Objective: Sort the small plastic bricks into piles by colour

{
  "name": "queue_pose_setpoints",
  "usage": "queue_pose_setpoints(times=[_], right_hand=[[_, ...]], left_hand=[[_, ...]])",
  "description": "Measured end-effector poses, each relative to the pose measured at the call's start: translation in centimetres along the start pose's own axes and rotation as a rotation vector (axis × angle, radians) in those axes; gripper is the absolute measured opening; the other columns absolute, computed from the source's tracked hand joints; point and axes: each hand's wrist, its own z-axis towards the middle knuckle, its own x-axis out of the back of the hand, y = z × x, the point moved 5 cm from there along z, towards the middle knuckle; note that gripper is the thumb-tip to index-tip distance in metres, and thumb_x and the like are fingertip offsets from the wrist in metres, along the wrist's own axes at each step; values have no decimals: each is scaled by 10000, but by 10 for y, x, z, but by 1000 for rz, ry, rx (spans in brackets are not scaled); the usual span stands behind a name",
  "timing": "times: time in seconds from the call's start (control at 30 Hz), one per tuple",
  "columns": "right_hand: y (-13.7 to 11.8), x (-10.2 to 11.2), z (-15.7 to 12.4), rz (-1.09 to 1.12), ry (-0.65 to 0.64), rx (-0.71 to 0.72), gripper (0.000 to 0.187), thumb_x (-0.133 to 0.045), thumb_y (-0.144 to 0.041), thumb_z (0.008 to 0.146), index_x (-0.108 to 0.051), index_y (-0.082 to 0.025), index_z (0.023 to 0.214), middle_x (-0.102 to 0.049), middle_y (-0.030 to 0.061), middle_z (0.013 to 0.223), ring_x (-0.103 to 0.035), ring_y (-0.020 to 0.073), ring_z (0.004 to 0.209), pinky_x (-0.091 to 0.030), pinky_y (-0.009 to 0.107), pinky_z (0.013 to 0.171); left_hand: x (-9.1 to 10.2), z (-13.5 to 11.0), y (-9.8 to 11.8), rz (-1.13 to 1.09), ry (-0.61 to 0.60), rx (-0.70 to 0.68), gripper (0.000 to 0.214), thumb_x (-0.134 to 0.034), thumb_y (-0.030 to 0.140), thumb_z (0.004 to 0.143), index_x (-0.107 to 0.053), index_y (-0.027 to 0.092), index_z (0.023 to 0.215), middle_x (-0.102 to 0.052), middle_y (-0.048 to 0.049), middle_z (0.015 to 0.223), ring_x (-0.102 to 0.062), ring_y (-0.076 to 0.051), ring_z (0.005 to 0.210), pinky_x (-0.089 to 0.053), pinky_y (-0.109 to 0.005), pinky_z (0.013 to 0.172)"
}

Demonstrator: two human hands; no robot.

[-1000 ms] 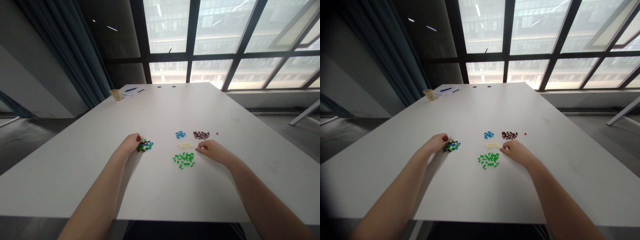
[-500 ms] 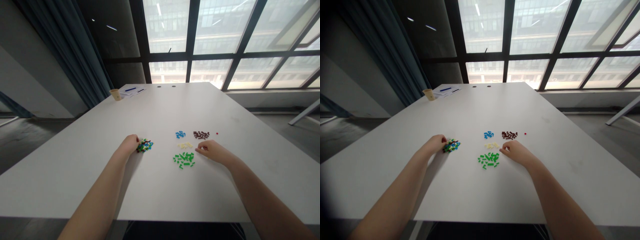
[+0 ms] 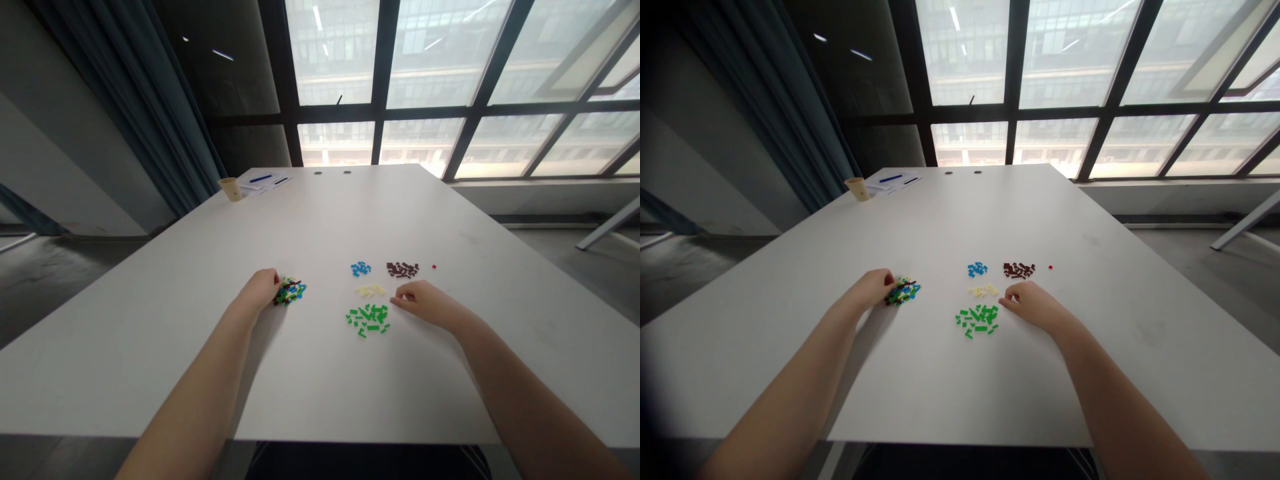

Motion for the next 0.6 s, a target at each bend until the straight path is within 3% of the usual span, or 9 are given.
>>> queue_pose_setpoints(times=[0.27,0.37,0.47,0.6], right_hand=[[-3,2,-1,-8,10,2,333,-431,-412,769,-541,-168,571,-523,9,552,-404,100,497,-258,222,481],[-2,3,-1,-11,15,4,339,-428,-416,773,-548,-168,576,-526,11,558,-404,99,498,-252,222,478],[-2,2,-1,-12,15,3,335,-431,-416,774,-554,-169,583,-528,10,563,-404,98,502,-247,220,477],[-3,3,-1,-17,10,0,334,-431,-409,776,-552,-168,578,-524,7,557,-402,98,503,-244,220,478]], left_hand=[[0,1,0,-6,21,7,189,-463,194,693,-622,132,774,-666,-103,820,-594,-198,762,-392,-243,629],[4,1,-1,-26,87,8,190,-447,198,681,-598,134,777,-653,-98,788,-585,-197,734,-389,-247,613],[9,0,-1,-86,161,-12,167,-446,205,663,-573,145,753,-633,-74,740,-569,-180,688,-388,-244,597],[15,-7,12,-228,162,-99,111,-480,244,646,-542,163,690,-589,-26,645,-530,-151,599,-374,-239,551]])
